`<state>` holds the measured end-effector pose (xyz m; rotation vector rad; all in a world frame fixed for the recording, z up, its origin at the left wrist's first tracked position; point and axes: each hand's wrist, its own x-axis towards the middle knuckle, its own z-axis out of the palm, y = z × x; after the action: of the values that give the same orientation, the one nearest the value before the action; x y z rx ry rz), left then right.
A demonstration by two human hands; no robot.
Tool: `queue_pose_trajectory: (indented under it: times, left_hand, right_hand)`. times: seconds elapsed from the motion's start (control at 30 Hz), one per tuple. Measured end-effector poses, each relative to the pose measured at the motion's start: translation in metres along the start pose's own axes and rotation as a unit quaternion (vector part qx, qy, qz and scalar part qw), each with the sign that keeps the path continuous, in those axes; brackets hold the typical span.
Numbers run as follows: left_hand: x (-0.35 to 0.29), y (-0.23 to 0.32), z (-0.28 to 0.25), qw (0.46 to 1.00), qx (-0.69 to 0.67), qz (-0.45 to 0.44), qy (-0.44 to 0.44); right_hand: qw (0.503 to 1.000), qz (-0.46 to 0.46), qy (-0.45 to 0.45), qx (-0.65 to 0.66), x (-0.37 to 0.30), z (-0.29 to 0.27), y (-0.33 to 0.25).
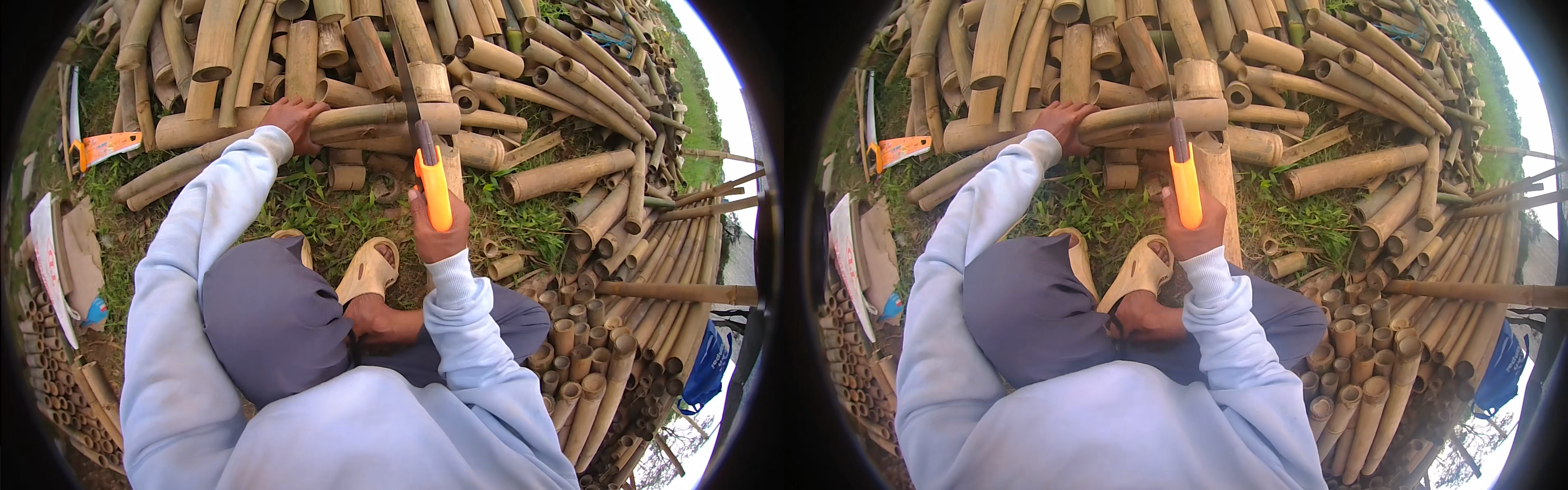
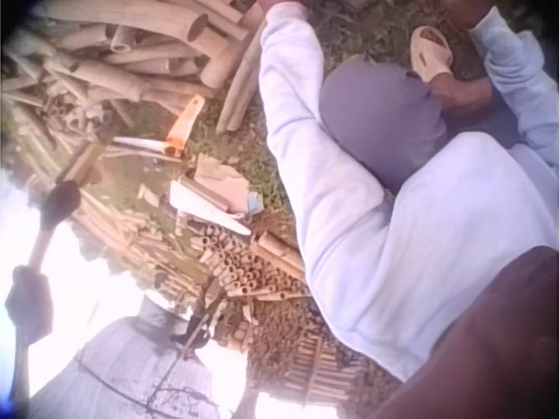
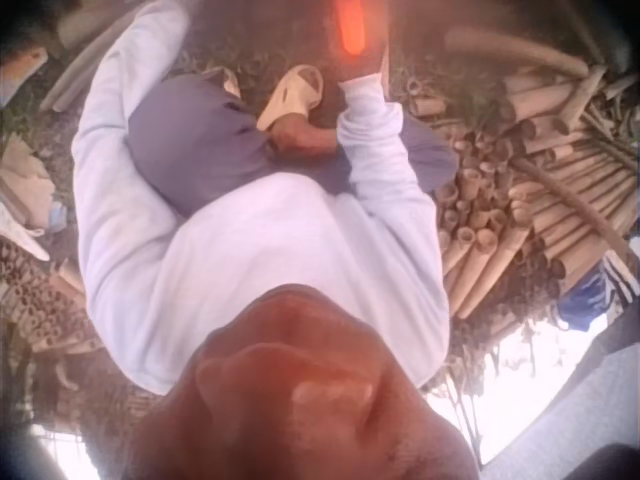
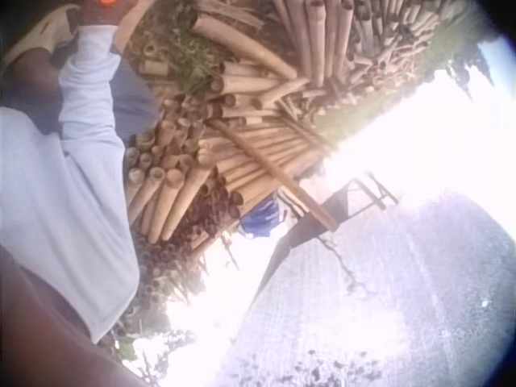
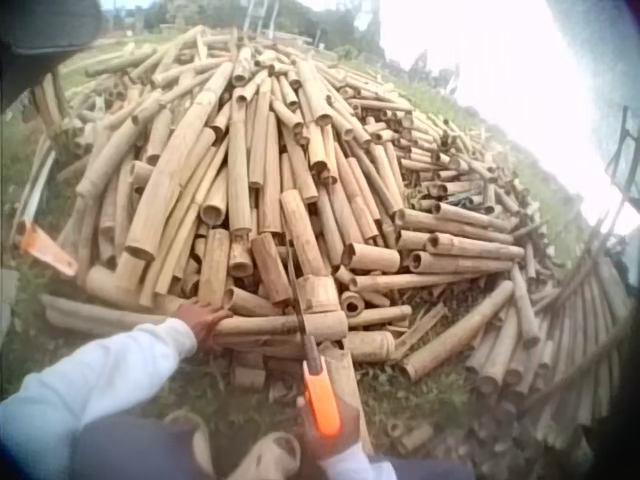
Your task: The person sits on the ground and uses a hand saw to cut bamboo poles into shorter sections. They repeatedly select a bamboo pole, position it, saw through it, and then move the cut pieces aside.
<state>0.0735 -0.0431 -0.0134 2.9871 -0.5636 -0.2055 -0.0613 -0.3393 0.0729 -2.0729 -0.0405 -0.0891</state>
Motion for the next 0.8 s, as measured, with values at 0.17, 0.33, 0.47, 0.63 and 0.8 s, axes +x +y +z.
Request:
queue_pose_trajectory:
  times: [0.17,0.33,0.47,0.63,0.8]
  left_hand:
    - [-0.008,-0.005,0.001,1.0,-0.003,-0.002,0.008]
    - [-0.009,-0.004,-0.006,1.0,-0.014,-0.017,-0.02]
    - [-0.001,0.004,0.0,1.0,-0.007,0.007,0.018]
    - [-0.006,-0.002,-0.001,1.0,-0.008,-0.005,0.014]
    - [-0.004,0.002,-0.008,0.999,-0.029,-0.025,-0.015]
  right_hand:
    - [1.0,0.028,-0.013,-0.005,-0.129,-0.037,-0.002]
    - [0.999,0.044,-0.02,0.013,-0.117,-0.037,-0.009]
    - [0.999,-0.011,0.016,0.038,-0.003,0.012,0.013]
    - [0.997,0.075,-0.029,0.014,-0.119,-0.041,0.013]
    - [0.999,0.036,-0.027,-0.001,-0.124,-0.045,0.01]
